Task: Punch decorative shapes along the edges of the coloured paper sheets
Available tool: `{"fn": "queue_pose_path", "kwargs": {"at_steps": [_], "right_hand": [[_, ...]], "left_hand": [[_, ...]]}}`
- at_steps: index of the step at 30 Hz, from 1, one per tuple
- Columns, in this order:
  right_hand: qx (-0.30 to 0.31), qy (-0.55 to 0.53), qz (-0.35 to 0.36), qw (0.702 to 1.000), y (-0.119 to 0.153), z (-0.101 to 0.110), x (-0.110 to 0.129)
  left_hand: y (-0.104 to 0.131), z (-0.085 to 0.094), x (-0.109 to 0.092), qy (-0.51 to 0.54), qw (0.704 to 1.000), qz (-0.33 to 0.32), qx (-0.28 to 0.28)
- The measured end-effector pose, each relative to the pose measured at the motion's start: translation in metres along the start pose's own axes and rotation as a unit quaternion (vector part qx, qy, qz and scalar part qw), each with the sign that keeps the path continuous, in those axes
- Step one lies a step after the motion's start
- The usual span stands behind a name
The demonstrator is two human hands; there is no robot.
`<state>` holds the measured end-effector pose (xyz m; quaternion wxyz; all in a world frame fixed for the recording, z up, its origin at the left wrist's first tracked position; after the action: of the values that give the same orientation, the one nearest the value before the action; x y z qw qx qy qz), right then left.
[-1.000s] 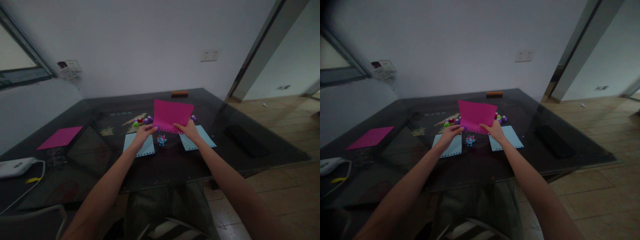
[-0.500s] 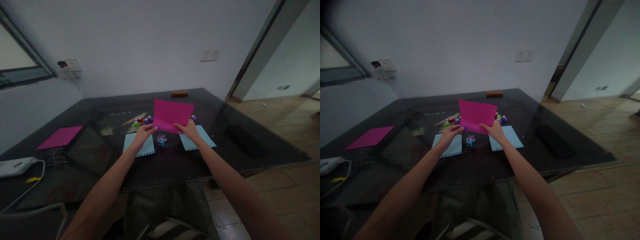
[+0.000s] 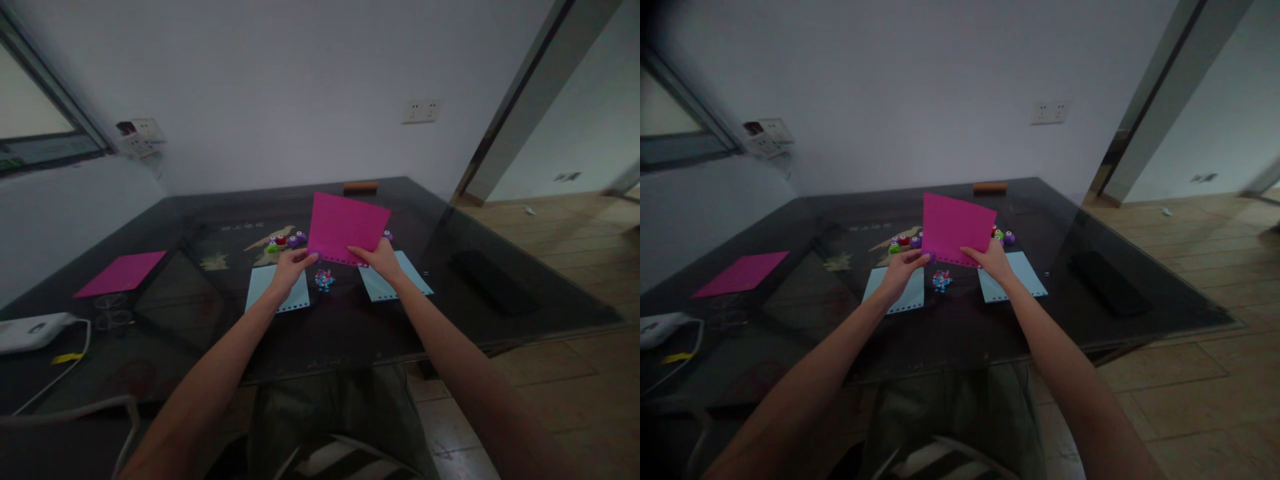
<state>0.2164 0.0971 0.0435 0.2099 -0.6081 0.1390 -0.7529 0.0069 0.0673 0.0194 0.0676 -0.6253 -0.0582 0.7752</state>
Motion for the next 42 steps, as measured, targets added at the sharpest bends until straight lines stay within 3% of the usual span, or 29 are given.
{"fn": "queue_pose_path", "kwargs": {"at_steps": [11,18,29,42], "right_hand": [[-0.042,-0.064,-0.049,0.996,-0.005,0.020,-0.012],[-0.043,-0.118,-0.056,0.991,-0.004,0.013,-0.018],[-0.042,-0.096,-0.060,0.993,-0.005,0.012,-0.020],[-0.057,-0.116,-0.082,0.988,-0.005,0.014,-0.026]], "left_hand": [[0.005,-0.013,0.001,0.030,0.999,0.004,0.018],[0.006,-0.016,0.005,0.062,0.998,0.026,0.019],[0.005,-0.017,0.017,0.050,0.996,0.071,0.032],[0.007,-0.021,0.015,0.036,0.994,0.067,0.082]]}}
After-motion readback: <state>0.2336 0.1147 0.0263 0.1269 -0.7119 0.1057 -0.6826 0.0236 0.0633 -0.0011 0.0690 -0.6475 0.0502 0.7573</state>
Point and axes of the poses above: each hand's wrist, its own y-axis away from the middle knuckle, its own z-axis out of the back of the hand, x = y × z, the point moved 6 cm from there along -y, towards the middle knuckle, and after that the axes turned 6 degrees about -y, right-handed, at the moved point
